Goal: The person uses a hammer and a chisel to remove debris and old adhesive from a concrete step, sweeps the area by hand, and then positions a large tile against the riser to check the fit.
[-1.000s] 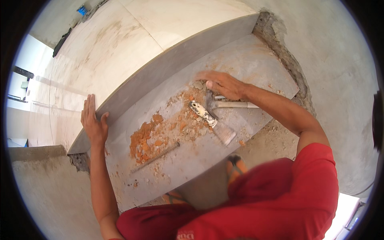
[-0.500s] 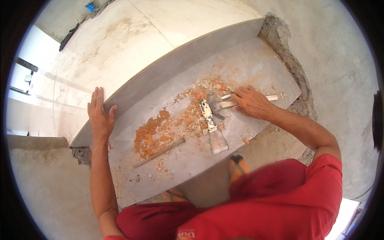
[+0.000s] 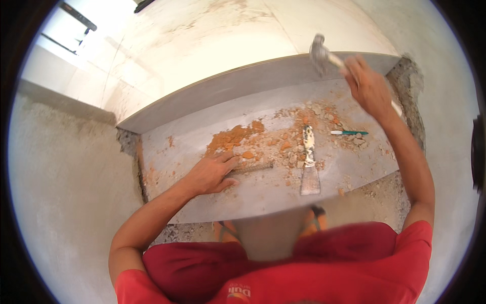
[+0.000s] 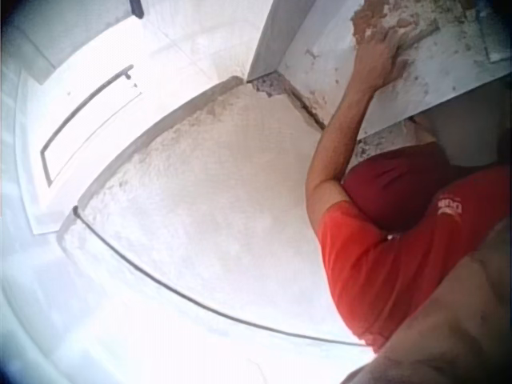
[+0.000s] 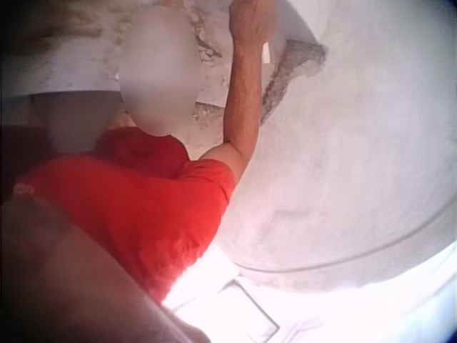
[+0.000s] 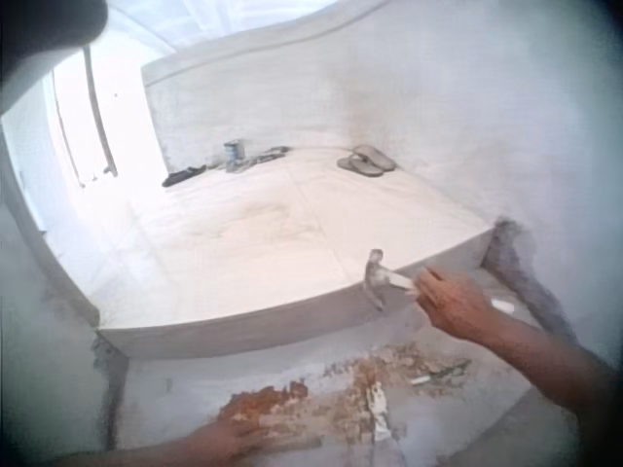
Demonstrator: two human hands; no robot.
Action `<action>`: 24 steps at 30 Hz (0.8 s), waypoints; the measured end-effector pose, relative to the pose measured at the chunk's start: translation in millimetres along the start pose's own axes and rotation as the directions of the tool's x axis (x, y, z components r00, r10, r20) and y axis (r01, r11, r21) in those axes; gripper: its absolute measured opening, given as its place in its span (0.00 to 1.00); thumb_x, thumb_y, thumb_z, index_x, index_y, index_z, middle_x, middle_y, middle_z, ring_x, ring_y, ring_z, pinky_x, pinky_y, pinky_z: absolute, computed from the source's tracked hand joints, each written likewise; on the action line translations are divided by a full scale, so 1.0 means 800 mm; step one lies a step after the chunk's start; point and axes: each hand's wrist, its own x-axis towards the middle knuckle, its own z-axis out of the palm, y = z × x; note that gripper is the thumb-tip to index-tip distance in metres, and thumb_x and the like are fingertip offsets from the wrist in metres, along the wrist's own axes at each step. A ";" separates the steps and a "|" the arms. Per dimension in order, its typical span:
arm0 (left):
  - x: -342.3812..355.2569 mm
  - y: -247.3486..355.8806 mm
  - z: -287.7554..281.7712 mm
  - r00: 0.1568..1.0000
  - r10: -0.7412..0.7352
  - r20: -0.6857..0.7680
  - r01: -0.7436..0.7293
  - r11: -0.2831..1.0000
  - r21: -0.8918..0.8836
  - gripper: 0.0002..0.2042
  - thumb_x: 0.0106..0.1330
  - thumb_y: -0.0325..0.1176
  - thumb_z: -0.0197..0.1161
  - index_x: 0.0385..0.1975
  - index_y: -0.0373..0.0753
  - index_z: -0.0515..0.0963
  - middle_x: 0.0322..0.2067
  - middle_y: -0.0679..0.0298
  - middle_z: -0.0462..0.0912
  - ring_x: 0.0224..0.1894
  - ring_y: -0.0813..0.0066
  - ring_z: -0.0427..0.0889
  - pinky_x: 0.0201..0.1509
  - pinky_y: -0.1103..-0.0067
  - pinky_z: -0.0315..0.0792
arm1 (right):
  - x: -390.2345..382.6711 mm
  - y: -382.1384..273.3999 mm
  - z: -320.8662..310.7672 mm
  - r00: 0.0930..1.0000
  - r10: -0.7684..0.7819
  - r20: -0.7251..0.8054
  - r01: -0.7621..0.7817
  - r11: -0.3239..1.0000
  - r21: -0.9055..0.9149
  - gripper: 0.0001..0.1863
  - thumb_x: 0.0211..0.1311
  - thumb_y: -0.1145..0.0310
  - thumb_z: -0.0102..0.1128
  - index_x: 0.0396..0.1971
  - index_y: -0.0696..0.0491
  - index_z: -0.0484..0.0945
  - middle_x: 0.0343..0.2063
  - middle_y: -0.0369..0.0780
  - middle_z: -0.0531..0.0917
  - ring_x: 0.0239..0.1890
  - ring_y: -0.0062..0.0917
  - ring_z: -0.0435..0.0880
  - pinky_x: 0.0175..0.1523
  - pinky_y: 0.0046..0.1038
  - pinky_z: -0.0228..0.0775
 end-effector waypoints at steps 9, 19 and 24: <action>-0.007 -0.009 0.026 0.998 0.049 -0.034 -0.037 0.954 0.296 0.15 0.71 0.37 0.63 0.47 0.33 0.73 0.46 0.47 0.79 0.47 0.48 0.84 0.48 0.60 0.79 | 0.158 0.051 0.087 0.999 0.015 0.038 -0.012 0.995 -0.100 0.15 0.78 0.56 0.54 0.52 0.50 0.76 0.48 0.39 0.83 0.45 0.42 0.86 0.47 0.44 0.79; 0.006 -0.030 -0.034 0.902 -0.355 -0.245 0.375 0.926 0.036 0.08 0.74 0.27 0.57 0.49 0.37 0.69 0.34 0.46 0.80 0.35 0.42 0.83 0.33 0.57 0.77 | 0.197 0.086 0.140 0.993 0.052 0.105 -0.045 0.997 -0.068 0.23 0.70 0.51 0.63 0.56 0.51 0.80 0.54 0.46 0.83 0.56 0.40 0.81 0.61 0.41 0.74; 0.089 -0.099 -0.152 0.742 -0.093 -0.664 0.355 0.894 0.272 0.04 0.75 0.25 0.54 0.37 0.39 0.68 0.30 0.52 0.78 0.30 0.53 0.82 0.31 0.63 0.76 | 0.197 0.070 0.121 0.985 0.110 0.130 -0.114 0.993 0.021 0.18 0.72 0.56 0.60 0.51 0.53 0.81 0.48 0.46 0.83 0.54 0.44 0.80 0.57 0.44 0.73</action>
